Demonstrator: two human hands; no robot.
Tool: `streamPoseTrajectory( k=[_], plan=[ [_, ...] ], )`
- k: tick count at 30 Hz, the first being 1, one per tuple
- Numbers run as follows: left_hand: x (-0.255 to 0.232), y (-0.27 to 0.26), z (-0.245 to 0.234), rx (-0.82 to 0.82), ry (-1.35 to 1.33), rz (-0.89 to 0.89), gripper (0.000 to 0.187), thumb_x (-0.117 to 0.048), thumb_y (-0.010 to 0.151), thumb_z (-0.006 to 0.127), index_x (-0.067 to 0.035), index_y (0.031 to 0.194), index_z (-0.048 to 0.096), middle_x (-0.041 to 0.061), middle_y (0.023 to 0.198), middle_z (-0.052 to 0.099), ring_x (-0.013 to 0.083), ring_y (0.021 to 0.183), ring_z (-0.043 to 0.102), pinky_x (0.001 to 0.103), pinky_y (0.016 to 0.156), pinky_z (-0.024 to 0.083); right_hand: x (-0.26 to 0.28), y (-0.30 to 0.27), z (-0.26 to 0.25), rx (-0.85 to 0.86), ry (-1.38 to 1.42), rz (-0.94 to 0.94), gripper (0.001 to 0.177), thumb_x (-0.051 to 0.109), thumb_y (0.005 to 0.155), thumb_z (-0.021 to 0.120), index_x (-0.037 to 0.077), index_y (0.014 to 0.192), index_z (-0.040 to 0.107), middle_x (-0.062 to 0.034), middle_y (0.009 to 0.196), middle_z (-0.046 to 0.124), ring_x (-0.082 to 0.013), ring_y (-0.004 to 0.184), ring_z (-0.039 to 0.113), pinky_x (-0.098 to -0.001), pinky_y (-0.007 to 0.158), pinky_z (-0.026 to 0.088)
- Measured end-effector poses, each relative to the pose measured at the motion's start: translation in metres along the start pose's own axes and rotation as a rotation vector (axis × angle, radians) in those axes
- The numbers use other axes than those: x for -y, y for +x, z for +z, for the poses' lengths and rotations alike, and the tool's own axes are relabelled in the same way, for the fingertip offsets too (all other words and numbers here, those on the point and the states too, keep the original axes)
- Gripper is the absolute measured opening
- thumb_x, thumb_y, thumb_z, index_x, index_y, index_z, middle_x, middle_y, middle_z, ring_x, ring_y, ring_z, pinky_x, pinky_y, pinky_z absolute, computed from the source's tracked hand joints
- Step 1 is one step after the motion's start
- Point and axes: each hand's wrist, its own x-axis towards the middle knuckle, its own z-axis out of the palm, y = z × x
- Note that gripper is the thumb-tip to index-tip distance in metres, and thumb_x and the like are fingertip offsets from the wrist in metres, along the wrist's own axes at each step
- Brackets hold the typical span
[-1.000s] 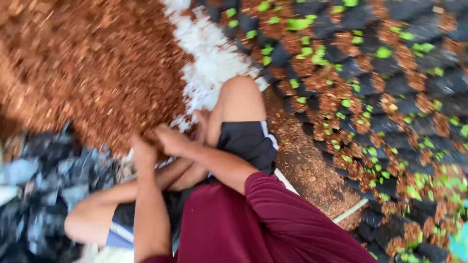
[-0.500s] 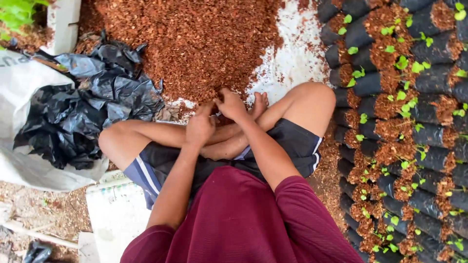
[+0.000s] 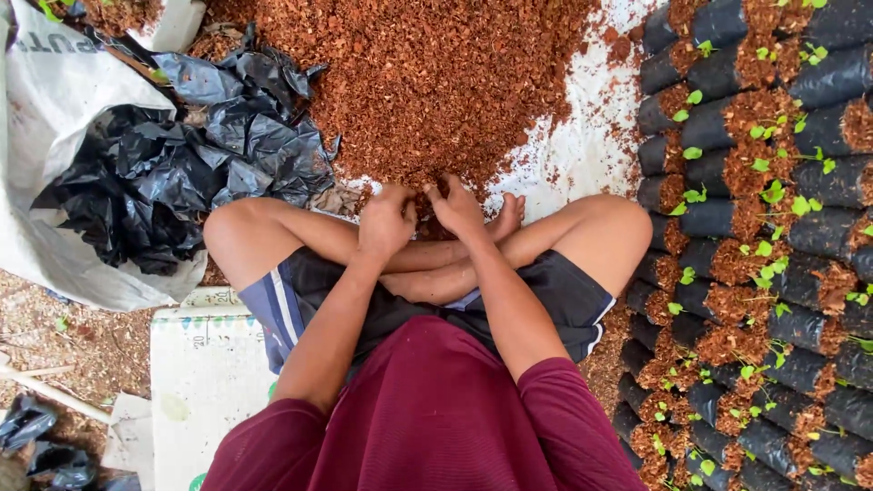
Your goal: Transplanting seedlings into polybags and stacking them in a nursery
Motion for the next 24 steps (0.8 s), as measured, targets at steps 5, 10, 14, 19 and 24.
streamPoseTrajectory(
  k=[5,10,14,19,24],
  plan=[
    [0.041,0.046,0.054,-0.135,-0.301,-0.290,0.043,-0.038,0.090,0.078,-0.009,0.121,0.067,0.018,0.115,0.062,0.0486,0.103,0.069,0.058,0.088,0.059,0.023,-0.002,0.006,0.055,-0.118,0.008,0.060,0.041,0.105,0.047,0.003,0.151,0.045,-0.0313,0.137,0.059,-0.0491,0.136,0.050,-0.0614,0.113,0.039],
    [0.025,0.038,0.039,-0.140,-0.042,-0.188,0.024,-0.014,0.090,0.071,-0.006,0.113,0.071,0.017,0.112,0.064,0.0454,0.093,0.072,0.053,0.080,0.064,0.023,-0.001,0.010,-0.014,-0.249,-0.030,0.049,0.025,0.102,0.051,0.003,0.146,0.054,-0.0296,0.123,0.068,-0.0470,0.124,0.061,-0.0594,0.103,0.050],
    [0.013,0.027,0.003,-0.201,-0.141,-0.213,0.023,-0.021,0.088,0.075,-0.010,0.109,0.074,0.014,0.100,0.068,0.0432,0.089,0.073,0.054,0.076,0.063,0.014,0.005,0.005,-0.049,-0.273,-0.062,0.047,0.030,0.099,0.061,0.007,0.141,0.060,-0.0277,0.118,0.071,-0.0466,0.118,0.064,-0.0594,0.095,0.054],
    [0.050,0.036,-0.003,-0.184,-0.377,-0.397,0.026,-0.021,0.095,0.065,-0.015,0.120,0.070,0.019,0.110,0.070,0.0427,0.102,0.070,0.058,0.090,0.057,0.005,0.006,-0.026,-0.093,0.216,0.204,0.056,0.045,0.102,0.058,0.008,0.144,0.050,-0.0223,0.113,0.067,-0.0296,0.094,0.073,-0.0442,0.080,0.063],
    [-0.021,0.056,-0.081,0.095,-0.511,-0.440,0.071,-0.001,0.101,0.060,-0.030,0.160,0.033,0.033,0.151,0.038,0.0561,0.139,0.041,0.073,0.115,0.035,0.041,0.027,-0.023,-0.091,0.282,0.149,0.061,0.018,0.101,0.063,0.003,0.152,0.034,-0.0324,0.135,0.053,-0.0452,0.128,0.057,-0.0577,0.104,0.053]
  ],
)
